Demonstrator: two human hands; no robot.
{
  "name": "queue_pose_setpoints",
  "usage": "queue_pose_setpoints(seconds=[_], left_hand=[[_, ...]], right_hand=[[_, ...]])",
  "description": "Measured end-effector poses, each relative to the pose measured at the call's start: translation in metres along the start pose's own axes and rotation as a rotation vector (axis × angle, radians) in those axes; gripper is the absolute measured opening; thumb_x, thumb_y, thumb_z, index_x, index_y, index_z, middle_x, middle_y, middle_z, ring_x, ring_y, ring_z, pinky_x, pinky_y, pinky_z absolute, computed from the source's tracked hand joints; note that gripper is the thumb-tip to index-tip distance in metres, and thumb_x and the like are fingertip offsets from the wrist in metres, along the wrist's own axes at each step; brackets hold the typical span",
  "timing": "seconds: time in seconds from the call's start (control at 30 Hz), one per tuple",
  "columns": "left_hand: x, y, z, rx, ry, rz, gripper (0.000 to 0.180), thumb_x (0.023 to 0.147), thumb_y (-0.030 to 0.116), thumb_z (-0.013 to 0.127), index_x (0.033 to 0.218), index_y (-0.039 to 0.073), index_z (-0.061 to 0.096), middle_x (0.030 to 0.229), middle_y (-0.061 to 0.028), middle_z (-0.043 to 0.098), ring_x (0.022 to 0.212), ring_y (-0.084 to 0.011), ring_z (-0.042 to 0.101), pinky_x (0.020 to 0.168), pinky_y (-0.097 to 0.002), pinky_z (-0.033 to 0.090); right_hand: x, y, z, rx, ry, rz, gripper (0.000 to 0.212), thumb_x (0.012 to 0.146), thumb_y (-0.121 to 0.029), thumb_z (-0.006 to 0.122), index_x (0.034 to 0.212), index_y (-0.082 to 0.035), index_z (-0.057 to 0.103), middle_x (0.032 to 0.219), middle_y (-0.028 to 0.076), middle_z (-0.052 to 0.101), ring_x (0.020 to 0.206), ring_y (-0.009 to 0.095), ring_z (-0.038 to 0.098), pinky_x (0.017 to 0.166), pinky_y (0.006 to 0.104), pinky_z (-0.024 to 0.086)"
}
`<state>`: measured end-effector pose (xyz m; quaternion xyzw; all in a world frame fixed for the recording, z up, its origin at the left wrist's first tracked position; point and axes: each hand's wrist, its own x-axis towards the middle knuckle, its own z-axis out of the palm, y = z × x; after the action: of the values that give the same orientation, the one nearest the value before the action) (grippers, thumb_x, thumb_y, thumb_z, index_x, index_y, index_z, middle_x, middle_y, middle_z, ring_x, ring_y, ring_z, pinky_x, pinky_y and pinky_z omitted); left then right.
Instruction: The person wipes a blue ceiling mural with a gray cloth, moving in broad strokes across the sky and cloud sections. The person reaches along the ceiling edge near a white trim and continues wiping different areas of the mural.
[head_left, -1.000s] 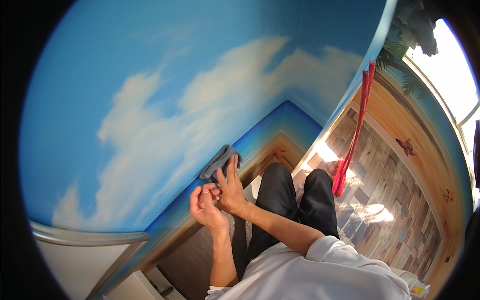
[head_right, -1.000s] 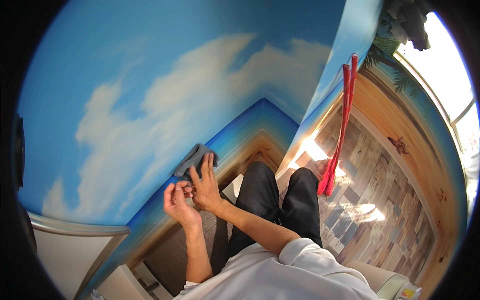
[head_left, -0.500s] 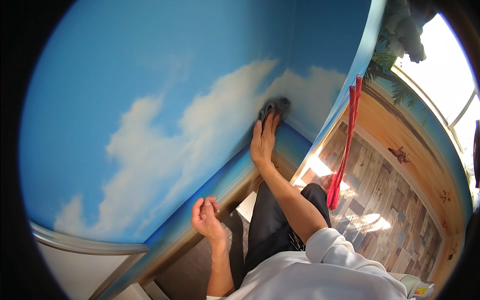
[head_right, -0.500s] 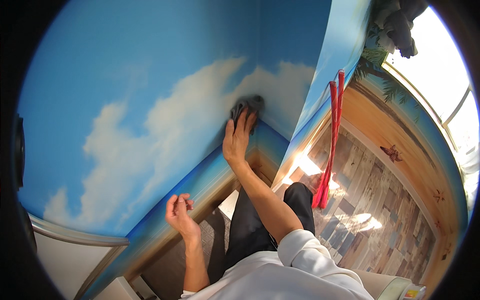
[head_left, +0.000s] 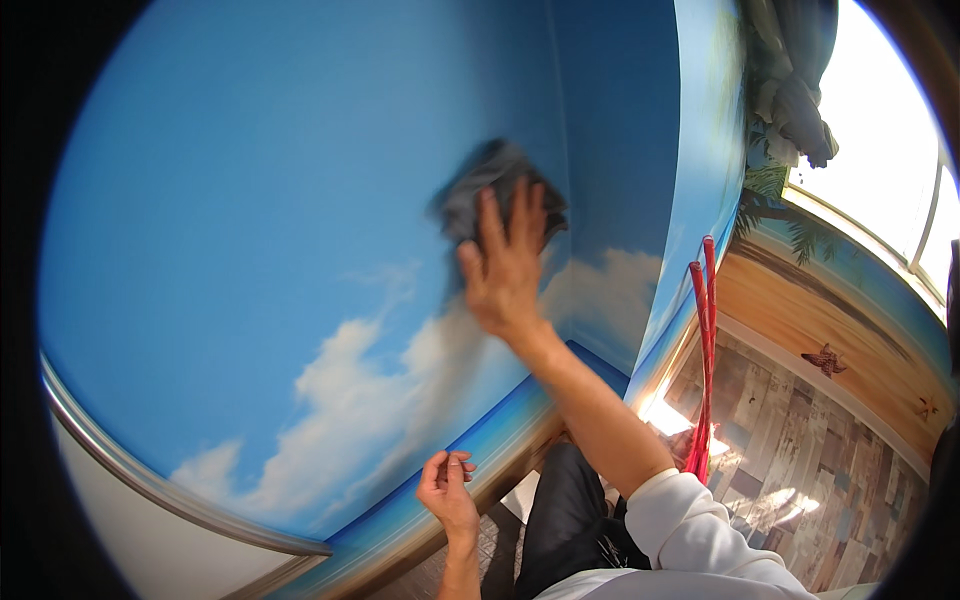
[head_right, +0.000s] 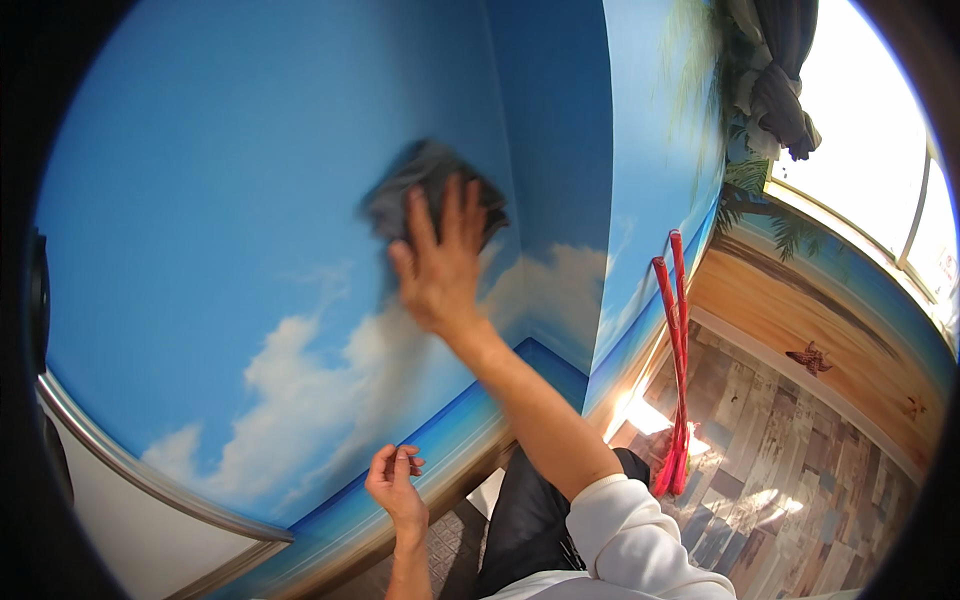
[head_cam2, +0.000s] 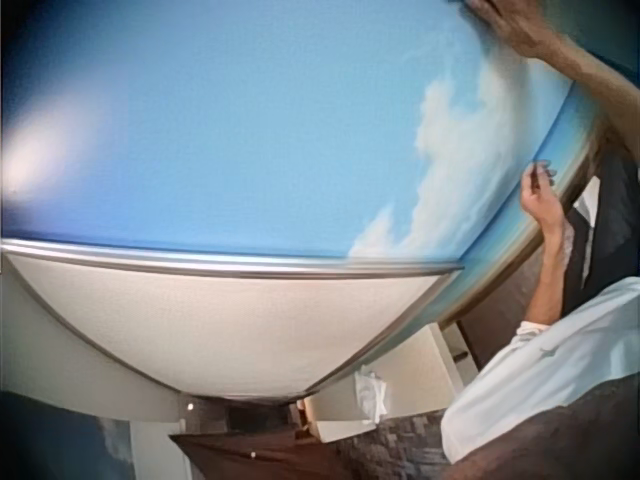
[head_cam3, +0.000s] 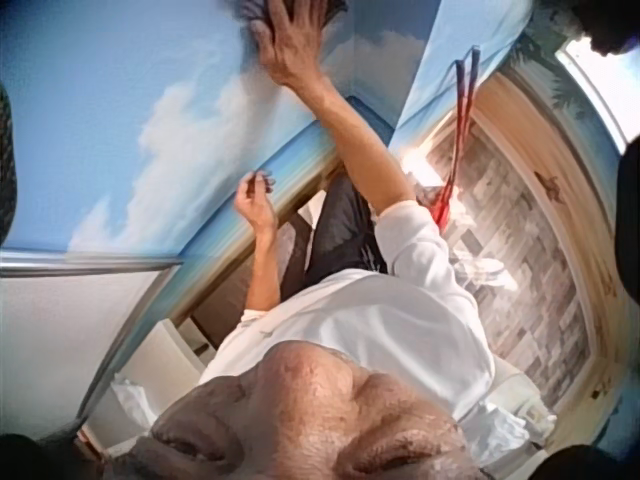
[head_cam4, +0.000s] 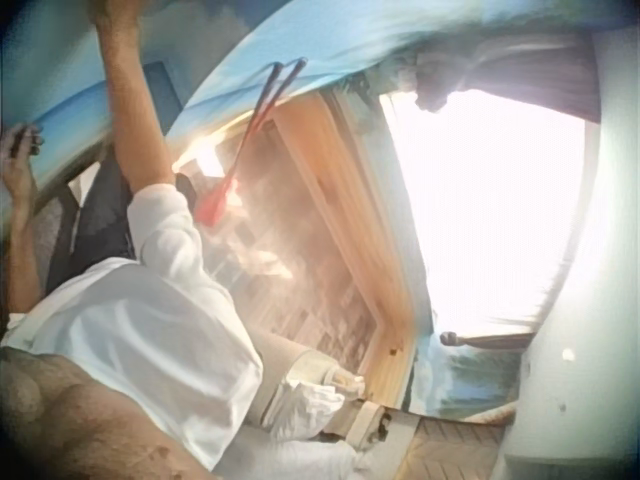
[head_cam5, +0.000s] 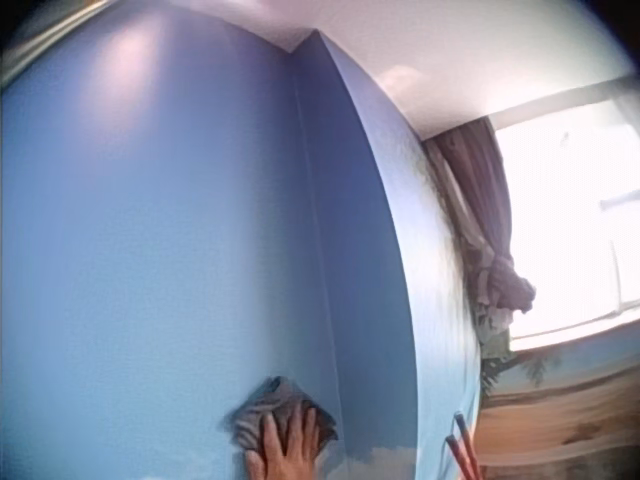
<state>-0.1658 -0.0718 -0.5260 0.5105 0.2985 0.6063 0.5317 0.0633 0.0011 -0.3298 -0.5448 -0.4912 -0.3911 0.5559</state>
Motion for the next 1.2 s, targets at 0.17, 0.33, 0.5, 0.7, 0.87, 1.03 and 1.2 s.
queue_pose_setpoints(seconds=[0.17,0.33,0.5,0.7,0.87,1.03,1.2], left_hand=[[-0.007,-0.002,0.008,0.022,-0.037,-0.014,0.013,0.101,0.002,0.061,0.111,-0.004,0.065,0.094,-0.0131,0.074,0.074,-0.0145,0.067,0.064,-0.0265,0.052],[-0.011,0.004,-0.004,0.028,0.010,0.011,0.012,0.099,0.000,0.061,0.110,-0.002,0.066,0.092,-0.0139,0.074,0.071,-0.0161,0.066,0.062,-0.0280,0.052],[-0.006,0.010,-0.015,0.018,0.052,0.021,0.014,0.101,0.004,0.063,0.112,-0.004,0.065,0.097,-0.0126,0.075,0.077,-0.0148,0.067,0.067,-0.0273,0.051],[-0.008,0.017,-0.010,-0.060,0.155,0.146,0.011,0.102,0.004,0.062,0.109,-0.004,0.064,0.099,-0.0142,0.074,0.076,-0.0151,0.066,0.067,-0.0272,0.052],[-0.007,0.026,-0.020,-0.056,0.209,0.214,0.011,0.103,0.005,0.061,0.108,-0.004,0.065,0.103,-0.0125,0.074,0.082,-0.0142,0.067,0.067,-0.0251,0.051],[0.002,0.031,-0.048,0.042,0.354,0.233,0.015,0.102,0.002,0.059,0.116,-0.003,0.065,0.112,-0.0102,0.072,0.087,-0.0139,0.068,0.069,-0.0257,0.051],[0.001,0.026,-0.068,-0.027,0.483,0.269,0.018,0.102,0.000,0.058,0.119,-0.005,0.063,0.111,-0.0112,0.072,0.085,-0.0135,0.067,0.070,-0.0260,0.051]], right_hand=[[-0.065,-0.040,-0.012,0.239,-0.203,-0.214,0.054,0.098,-0.043,0.063,0.148,-0.021,0.058,0.165,0.030,0.024,0.152,0.058,0.017,0.119,0.0697,0.020],[-0.049,-0.018,-0.020,0.042,-0.074,-0.095,0.057,0.102,-0.042,0.057,0.148,-0.009,0.055,0.165,0.030,0.025,0.151,0.059,0.018,0.118,0.0707,0.017],[-0.019,-0.060,0.010,0.076,-0.024,-0.146,0.063,0.110,-0.049,0.035,0.149,-0.002,0.050,0.163,0.026,0.034,0.149,0.061,0.020,0.118,0.0713,0.014],[-0.091,-0.121,0.013,0.219,-0.256,-0.381,0.051,0.107,-0.054,0.041,0.143,-0.026,0.062,0.162,0.009,0.043,0.152,0.052,0.022,0.123,0.0648,0.003],[-0.091,-0.108,0.004,0.170,-0.177,-0.211,0.054,0.109,-0.052,0.036,0.140,-0.016,0.064,0.161,0.023,0.040,0.150,0.061,0.019,0.120,0.0706,0.006],[-0.056,-0.156,0.028,0.119,-0.200,-0.254,0.054,0.108,-0.054,0.037,0.147,-0.023,0.059,0.165,0.014,0.037,0.152,0.057,0.017,0.121,0.0689,0.002],[-0.106,-0.203,0.025,0.257,-0.278,-0.544,0.048,0.106,-0.053,0.044,0.142,-0.029,0.064,0.162,0.003,0.045,0.156,0.047,0.018,0.125,0.0622,-0.003]])
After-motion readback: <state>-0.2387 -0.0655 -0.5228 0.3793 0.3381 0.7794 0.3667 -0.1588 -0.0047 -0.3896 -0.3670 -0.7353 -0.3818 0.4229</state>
